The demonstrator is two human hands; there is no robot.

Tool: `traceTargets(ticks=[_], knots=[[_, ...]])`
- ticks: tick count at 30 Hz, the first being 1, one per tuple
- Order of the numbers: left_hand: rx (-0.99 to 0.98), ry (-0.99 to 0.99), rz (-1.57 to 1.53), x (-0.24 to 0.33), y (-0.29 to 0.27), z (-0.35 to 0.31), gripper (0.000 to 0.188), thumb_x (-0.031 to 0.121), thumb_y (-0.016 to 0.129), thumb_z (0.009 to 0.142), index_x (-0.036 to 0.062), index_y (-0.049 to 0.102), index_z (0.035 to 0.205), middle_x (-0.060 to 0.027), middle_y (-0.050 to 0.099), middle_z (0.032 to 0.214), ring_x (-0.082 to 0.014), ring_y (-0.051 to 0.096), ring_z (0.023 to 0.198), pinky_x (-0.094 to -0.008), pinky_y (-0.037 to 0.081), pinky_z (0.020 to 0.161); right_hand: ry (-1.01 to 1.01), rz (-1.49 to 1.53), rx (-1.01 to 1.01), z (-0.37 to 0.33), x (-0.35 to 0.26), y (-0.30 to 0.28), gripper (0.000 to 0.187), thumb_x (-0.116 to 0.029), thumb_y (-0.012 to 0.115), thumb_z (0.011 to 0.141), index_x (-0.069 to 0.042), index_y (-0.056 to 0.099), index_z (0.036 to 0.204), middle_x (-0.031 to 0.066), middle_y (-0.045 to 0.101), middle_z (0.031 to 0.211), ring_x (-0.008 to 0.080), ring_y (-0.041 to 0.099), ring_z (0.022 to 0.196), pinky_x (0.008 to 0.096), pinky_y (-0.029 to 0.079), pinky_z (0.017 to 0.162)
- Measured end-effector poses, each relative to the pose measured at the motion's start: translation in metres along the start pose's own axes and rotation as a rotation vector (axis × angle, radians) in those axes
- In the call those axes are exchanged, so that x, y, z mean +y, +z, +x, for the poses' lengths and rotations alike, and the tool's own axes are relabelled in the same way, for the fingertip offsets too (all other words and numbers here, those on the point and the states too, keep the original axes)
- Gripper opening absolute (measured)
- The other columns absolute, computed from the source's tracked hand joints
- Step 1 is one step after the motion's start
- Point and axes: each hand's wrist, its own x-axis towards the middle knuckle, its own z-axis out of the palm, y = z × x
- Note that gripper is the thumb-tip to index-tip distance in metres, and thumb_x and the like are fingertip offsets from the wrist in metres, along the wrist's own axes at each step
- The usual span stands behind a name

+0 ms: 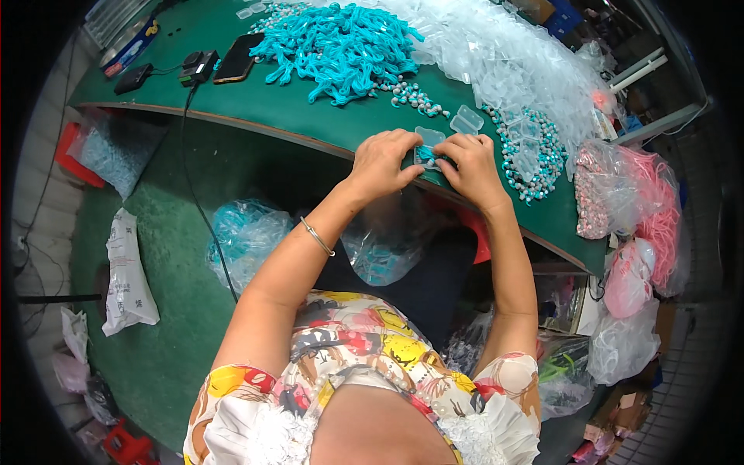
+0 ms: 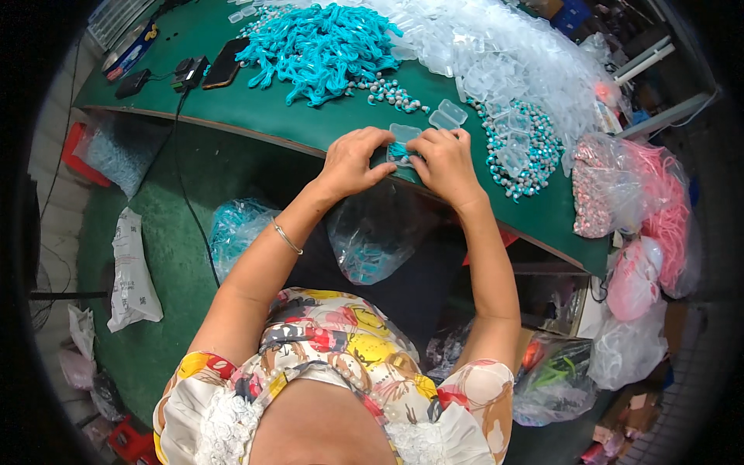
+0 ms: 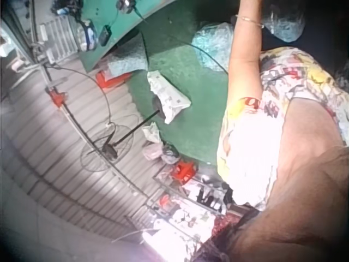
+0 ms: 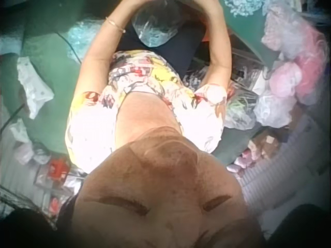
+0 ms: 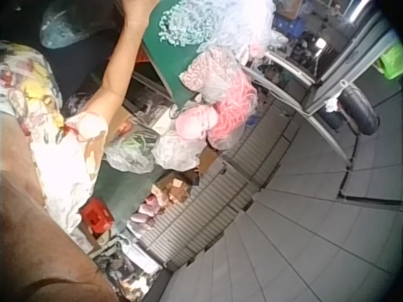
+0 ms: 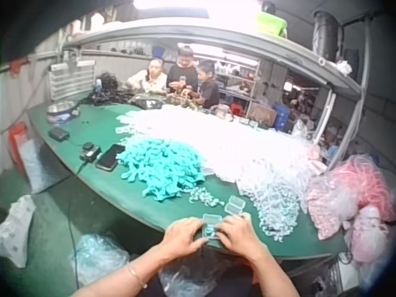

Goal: The person sits at a green workbench and repeatedly picks up small teal plastic components and clear plastic containers. They place the components into the containers and close the lids, then set the filled containers aside. The workspace is cluttered with piles of teal and pink components and empty packaging.

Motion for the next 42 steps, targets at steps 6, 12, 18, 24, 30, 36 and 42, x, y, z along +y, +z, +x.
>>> traceTargets(ticks=[6,12,18,24,30,36,42], knots=[[0.02,0.046,0.028,-0.001,0.003,-0.001,0.036,0.022,0.078,0.073,0.0092,0.063,0.103,-0.0068,0.065,0.099,-0.0299,0.063,0.094,-0.0413,0.05,0.08,0.168,0.066,0.021,0.012,0.03,0.014,0.021,-0.018,0.067,0.085,-0.01,0.069,0.105,0.0072,0.066,0.095,0.0272,0.063,0.094,0.0423,0.046,0.079],[-0.008,0.034,0.031,0.001,0.0,-0.002,0.04,0.022,0.079,0.073,0.0092,0.062,0.107,-0.0072,0.065,0.1,-0.0304,0.063,0.095,-0.0414,0.05,0.08,0.285,0.277,0.008,0.009,0.027,0.019,0.025,-0.008,0.073,0.08,-0.003,0.066,0.103,0.011,0.061,0.09,0.0254,0.061,0.077,0.0352,0.05,0.07],[-0.013,0.008,-0.016,0.002,-0.001,-0.002,0.06,0.022,0.079,0.075,0.0111,0.053,0.127,-0.0087,0.065,0.101,-0.0312,0.063,0.096,-0.0421,0.049,0.081,0.167,0.276,0.174,0.001,0.016,0.015,0.019,-0.003,0.073,0.078,-0.001,0.064,0.095,0.0133,0.063,0.091,0.0285,0.064,0.08,0.0359,0.051,0.07],[-0.1,0.057,0.079,0.002,-0.004,0.003,0.052,0.022,0.076,0.079,0.0119,0.056,0.126,-0.0088,0.063,0.104,-0.0314,0.063,0.098,-0.0429,0.05,0.081,0.051,0.36,0.161,-0.017,0.004,0.004,0.022,-0.002,0.071,0.079,-0.002,0.066,0.101,0.0146,0.065,0.097,0.0326,0.065,0.088,0.0388,0.052,0.076],[-0.08,0.126,0.101,-0.004,0.002,0.005,0.03,0.024,0.069,0.086,0.0105,0.063,0.113,-0.0075,0.062,0.103,-0.0318,0.063,0.092,-0.0437,0.05,0.076,0.078,0.288,0.211,-0.029,-0.008,0.019,0.032,-0.005,0.072,0.079,-0.002,0.064,0.11,0.015,0.06,0.102,0.0329,0.061,0.094,0.0393,0.051,0.078],[-0.049,0.161,0.086,-0.006,0.001,0.0,0.022,0.027,0.065,0.09,0.008,0.062,0.101,-0.0097,0.059,0.096,-0.0333,0.062,0.082,-0.0446,0.049,0.07,0.152,0.376,0.203,-0.026,-0.016,0.028,0.024,-0.007,0.071,0.082,-0.002,0.064,0.105,0.014,0.059,0.095,0.0323,0.06,0.085,0.0389,0.05,0.072],[-0.084,0.123,-0.019,-0.015,-0.001,-0.002,0.021,0.026,0.064,0.092,0.0051,0.062,0.094,-0.0118,0.057,0.092,-0.0359,0.06,0.078,-0.0449,0.048,0.068,0.151,0.403,0.192,-0.022,-0.02,0.035,0.019,-0.01,0.07,0.084,-0.002,0.064,0.1,0.0131,0.056,0.087,0.0293,0.058,0.075,0.0365,0.048,0.066]])
